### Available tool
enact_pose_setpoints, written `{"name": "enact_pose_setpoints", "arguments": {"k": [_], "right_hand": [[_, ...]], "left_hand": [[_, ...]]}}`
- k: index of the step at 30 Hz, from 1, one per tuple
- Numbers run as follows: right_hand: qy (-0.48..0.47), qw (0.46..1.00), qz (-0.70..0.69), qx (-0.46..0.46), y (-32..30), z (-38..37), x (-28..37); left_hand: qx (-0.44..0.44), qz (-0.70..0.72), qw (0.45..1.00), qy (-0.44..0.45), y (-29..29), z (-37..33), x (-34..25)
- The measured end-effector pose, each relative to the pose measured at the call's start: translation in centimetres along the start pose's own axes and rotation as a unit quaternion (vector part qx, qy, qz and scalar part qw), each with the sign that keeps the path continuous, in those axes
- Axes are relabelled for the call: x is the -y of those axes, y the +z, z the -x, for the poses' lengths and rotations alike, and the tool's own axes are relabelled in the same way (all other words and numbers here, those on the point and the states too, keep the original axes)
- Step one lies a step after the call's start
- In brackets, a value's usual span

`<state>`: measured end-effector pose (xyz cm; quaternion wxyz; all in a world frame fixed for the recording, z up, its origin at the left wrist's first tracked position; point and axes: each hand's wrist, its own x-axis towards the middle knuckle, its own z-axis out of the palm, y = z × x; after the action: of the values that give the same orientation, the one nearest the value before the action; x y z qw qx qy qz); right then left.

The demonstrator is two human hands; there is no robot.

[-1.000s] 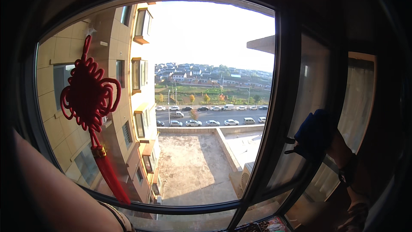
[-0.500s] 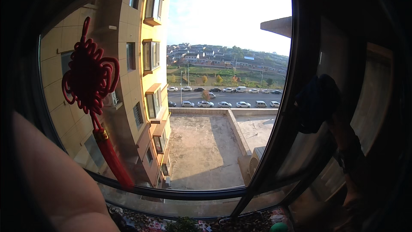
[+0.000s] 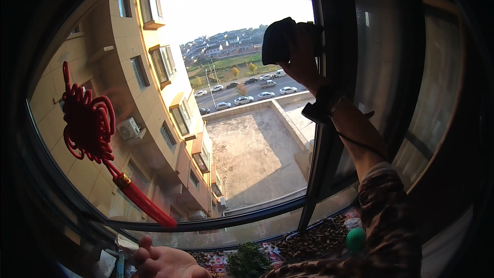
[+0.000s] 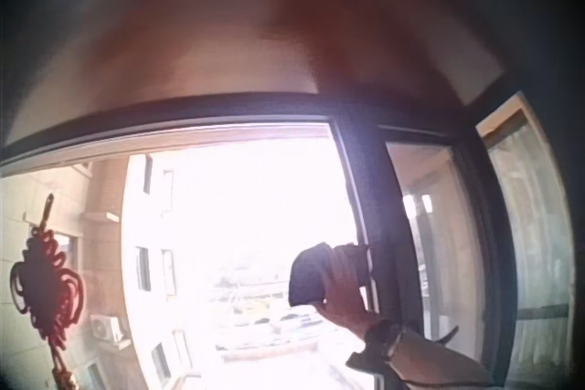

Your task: The person wipes a large balcony window with a blue cloth, moving from the upper section down to the lower frame. They then walk into the living room, wring the cloth in a basin of water, and return to the balcony to continue wiping the window.

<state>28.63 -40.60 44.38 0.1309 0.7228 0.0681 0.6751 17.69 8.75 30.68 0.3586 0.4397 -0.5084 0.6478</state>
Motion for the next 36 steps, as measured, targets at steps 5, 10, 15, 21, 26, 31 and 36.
{"name": "enact_pose_setpoints", "arguments": {"k": [5,10,15,21,26,31,36], "right_hand": [[-0.045,0.99,-0.034,0.13,1.1,11.7,5.2],[-0.186,0.919,0.028,0.346,-2.1,17.3,6.3],[-0.1,0.972,0.024,0.213,-3.4,9.4,1.0],[-0.034,0.994,0.101,-0.019,-3.7,-4.9,-3.9],[-0.018,0.973,0.196,-0.118,-0.5,-13.6,-6.8],[0.012,0.953,0.289,-0.094,0.1,-21.5,-9.6],[0.053,0.962,0.245,-0.11,0.4,-28.4,-8.3]], "left_hand": [[0.139,0.019,0.982,-0.127,-1.5,6.2,-3.8],[0.237,0.05,0.92,-0.309,-2.3,9.9,-7.5],[0.238,0.021,0.882,-0.406,-4.5,12.1,-8.1],[0.228,-0.029,0.871,-0.434,-5.7,12.7,-7.4],[0.26,-0.069,0.866,-0.421,-6.1,11.8,-8.0],[0.218,-0.103,0.866,-0.438,-7.3,11.6,-7.9],[0.198,-0.168,0.829,-0.496,-8.6,11.7,-7.6]]}}
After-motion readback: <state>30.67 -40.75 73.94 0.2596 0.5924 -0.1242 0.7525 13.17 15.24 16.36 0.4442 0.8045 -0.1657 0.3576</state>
